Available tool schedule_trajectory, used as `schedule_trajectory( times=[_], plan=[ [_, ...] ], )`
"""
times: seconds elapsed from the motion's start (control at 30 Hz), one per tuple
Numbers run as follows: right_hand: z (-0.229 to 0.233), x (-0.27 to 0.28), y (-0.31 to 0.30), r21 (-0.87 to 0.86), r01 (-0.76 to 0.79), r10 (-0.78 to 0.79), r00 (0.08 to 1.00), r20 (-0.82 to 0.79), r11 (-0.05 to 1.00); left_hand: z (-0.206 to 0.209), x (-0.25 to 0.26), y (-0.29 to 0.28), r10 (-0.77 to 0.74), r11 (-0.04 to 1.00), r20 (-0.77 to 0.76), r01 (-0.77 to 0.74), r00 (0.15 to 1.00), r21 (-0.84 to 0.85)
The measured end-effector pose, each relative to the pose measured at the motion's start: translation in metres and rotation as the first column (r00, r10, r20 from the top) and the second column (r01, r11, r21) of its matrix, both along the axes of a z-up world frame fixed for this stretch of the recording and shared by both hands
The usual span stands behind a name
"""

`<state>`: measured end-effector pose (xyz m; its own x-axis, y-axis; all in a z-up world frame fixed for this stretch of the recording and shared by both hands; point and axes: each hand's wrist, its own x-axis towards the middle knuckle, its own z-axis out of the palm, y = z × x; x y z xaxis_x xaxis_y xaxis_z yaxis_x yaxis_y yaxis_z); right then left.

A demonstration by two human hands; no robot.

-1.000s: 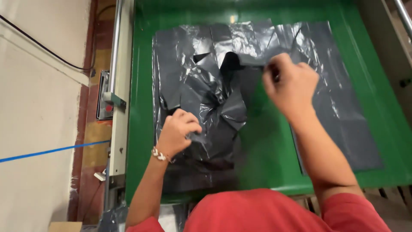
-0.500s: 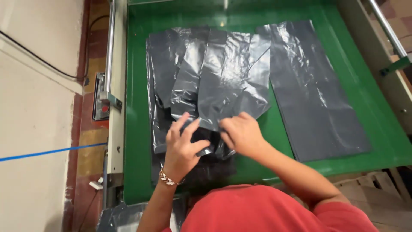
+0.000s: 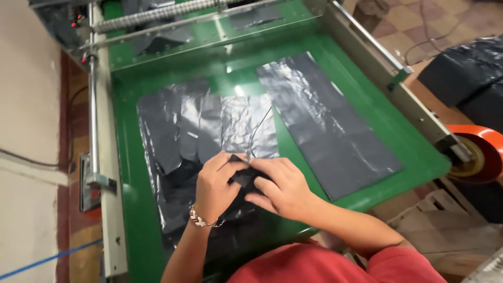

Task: Folding plastic bags and inserting them into clear packaging sleeves at a conveyor belt station.

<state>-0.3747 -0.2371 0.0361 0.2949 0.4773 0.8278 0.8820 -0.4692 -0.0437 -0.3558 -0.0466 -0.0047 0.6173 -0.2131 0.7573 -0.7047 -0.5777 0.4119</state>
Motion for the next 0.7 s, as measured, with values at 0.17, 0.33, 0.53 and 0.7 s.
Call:
schedule_trajectory(
  times=[0.17,0.33,0.53,0.7],
  plan=[
    [0.034,0.002,-0.034,-0.015,0.188,-0.188,0.981,-0.035,0.982,0.035,0.013,-0.041,0.006,1.000,0.030,-0.005,1.000,-0.031],
    [0.048,0.012,-0.072,0.132,0.243,-0.185,0.919,-0.349,0.961,0.053,0.022,-0.078,-0.076,0.991,0.041,0.080,0.996,-0.106],
    [0.051,0.029,-0.105,-0.007,0.256,-0.243,0.909,-0.338,0.967,0.068,0.020,-0.101,-0.122,0.970,0.057,0.131,0.991,-0.203],
    [0.113,0.013,-0.125,-0.019,0.269,-0.261,0.915,-0.306,0.963,0.066,0.027,-0.093,-0.175,0.981,0.009,0.175,0.985,-0.087]
  ],
)
